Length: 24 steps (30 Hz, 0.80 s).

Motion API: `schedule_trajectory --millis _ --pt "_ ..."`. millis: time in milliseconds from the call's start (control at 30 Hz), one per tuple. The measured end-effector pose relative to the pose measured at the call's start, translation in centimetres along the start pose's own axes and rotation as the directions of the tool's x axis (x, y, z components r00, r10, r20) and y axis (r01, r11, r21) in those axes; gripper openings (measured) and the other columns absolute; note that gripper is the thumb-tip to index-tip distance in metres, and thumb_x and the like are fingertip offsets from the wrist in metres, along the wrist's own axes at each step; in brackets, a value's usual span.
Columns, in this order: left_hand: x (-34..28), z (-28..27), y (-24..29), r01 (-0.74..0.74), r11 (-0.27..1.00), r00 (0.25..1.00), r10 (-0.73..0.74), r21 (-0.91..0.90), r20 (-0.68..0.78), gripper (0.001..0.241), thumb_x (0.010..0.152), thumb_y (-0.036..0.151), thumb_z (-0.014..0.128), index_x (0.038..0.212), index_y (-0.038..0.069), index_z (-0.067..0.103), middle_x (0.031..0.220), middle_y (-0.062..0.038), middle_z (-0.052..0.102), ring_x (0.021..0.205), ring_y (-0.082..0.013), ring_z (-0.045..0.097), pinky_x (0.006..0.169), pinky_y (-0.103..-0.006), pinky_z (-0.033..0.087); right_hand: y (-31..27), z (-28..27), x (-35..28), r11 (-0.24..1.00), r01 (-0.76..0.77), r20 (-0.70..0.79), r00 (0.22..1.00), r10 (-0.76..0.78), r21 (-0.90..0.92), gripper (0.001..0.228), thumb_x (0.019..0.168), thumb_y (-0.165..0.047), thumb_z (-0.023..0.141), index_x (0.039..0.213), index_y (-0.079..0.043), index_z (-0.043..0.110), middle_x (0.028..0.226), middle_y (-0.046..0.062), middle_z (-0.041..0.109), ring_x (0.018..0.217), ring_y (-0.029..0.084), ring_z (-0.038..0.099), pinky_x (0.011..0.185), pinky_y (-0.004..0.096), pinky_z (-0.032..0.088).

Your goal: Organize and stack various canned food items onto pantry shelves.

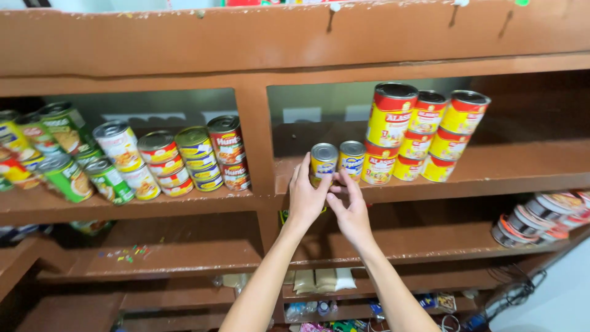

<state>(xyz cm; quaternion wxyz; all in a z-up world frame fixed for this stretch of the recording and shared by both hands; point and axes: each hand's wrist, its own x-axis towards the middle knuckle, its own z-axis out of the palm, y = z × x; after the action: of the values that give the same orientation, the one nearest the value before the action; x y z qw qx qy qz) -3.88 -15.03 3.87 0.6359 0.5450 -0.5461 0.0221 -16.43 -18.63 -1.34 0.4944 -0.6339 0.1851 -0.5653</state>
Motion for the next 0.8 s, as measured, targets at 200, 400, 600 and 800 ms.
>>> schedule_trajectory --millis 200,400,600,800 --pt "-2.8 -4.2 4.4 0.026 0.999 0.997 -0.023 0.041 -0.072 0.057 0.079 0.012 0.086 0.131 0.000 0.065 0.113 -0.014 0.068 0.104 -0.0254 0.070 0.086 -0.0354 0.058 -1.8 1.6 -2.3 0.995 0.078 0.049 0.996 -0.076 -0.054 0.059 0.098 -0.005 0.062 0.154 -0.001 0.044 0.135 0.010 0.050 0.124 0.019 0.055 0.106 0.034 0.048" --pt "-9.2 -8.8 5.6 0.155 0.982 0.960 -0.176 -0.109 -0.219 0.055 0.076 0.004 0.087 0.127 -0.001 0.064 0.116 -0.009 0.063 0.110 -0.0182 0.069 0.092 -0.0325 0.064 -0.4 4.4 -6.2 0.997 0.070 0.155 0.985 -0.074 0.029 0.037 0.105 -0.017 0.053 0.138 0.000 0.055 0.128 0.009 0.054 0.119 0.019 0.057 0.098 0.031 0.051" --pt "-17.6 -15.4 4.3 0.289 0.955 0.877 -0.232 0.074 -0.421 0.055 0.071 0.004 0.090 0.120 -0.002 0.065 0.113 -0.008 0.066 0.105 -0.0170 0.070 0.085 -0.0352 0.067 1.6 10.4 -11.6 0.992 -0.008 0.449 0.892 -0.048 0.124 0.037 0.107 -0.023 0.051 0.134 0.001 0.058 0.125 0.011 0.057 0.119 0.020 0.058 0.103 0.033 0.047" --pt "-26.4 -22.1 5.3 0.510 0.857 0.698 -0.360 0.077 -0.619 0.053 0.072 0.006 0.089 0.120 0.002 0.067 0.110 -0.006 0.066 0.102 -0.0146 0.069 0.083 -0.0345 0.067 3.7 17.1 -19.5 0.915 -0.376 0.722 0.673 0.159 0.149 0.044 0.107 -0.035 0.047 0.135 -0.003 0.060 0.124 0.007 0.064 0.110 0.017 0.063 0.096 0.032 0.052"
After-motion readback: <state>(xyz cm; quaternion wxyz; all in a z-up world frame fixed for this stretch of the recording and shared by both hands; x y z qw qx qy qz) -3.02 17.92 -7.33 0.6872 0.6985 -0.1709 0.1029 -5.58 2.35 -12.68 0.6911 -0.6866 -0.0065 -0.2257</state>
